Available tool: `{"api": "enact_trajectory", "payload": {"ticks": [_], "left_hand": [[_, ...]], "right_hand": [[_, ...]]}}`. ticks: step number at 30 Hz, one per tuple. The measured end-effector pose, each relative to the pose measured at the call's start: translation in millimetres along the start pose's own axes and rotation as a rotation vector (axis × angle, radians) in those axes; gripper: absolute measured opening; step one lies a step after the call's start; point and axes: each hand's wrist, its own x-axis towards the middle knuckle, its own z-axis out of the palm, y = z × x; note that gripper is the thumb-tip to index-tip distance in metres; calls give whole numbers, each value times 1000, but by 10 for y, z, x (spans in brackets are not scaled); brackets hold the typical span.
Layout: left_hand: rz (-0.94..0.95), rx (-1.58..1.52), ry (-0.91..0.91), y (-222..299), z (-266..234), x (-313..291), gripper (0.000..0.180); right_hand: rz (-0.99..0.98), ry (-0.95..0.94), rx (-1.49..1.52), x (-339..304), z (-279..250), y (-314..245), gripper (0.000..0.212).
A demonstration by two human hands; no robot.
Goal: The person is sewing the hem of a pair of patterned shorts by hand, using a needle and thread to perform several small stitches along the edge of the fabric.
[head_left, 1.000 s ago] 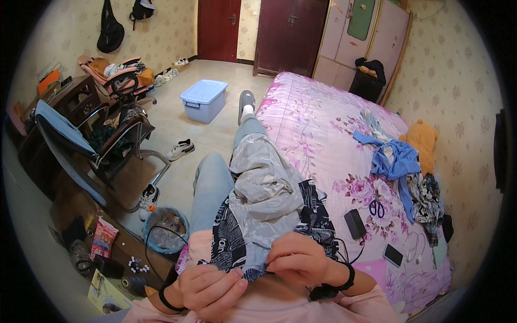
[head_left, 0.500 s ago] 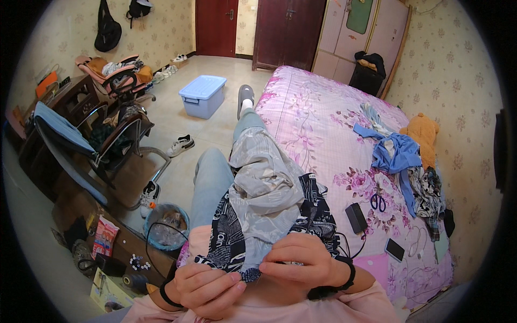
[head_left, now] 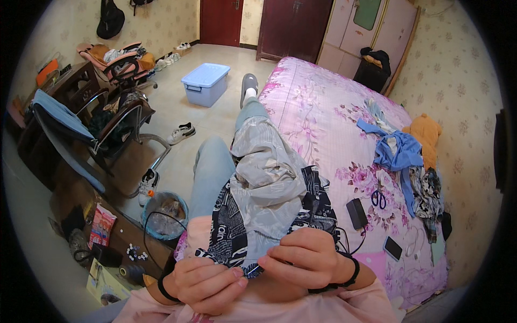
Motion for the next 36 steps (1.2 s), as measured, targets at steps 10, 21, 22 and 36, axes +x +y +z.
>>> {"api": "enact_trajectory", "payload": {"ticks": [10,21,22,36], "left_hand": [[-42,6,38,-29,46,11,17],[-74,-78,48,-43,55,-15,19],[-77,-82,46,-45,49,-17,19],[-145,-240,73,-70,74,-46,22]], "right_hand": [[-37,-17,-95,32,10,-4,24],[-173,-84,-245,161,-65,16,22],[-176,-75,-251,164,-59,16,22],[-241,-59,-228,217,39,97,18]]}}
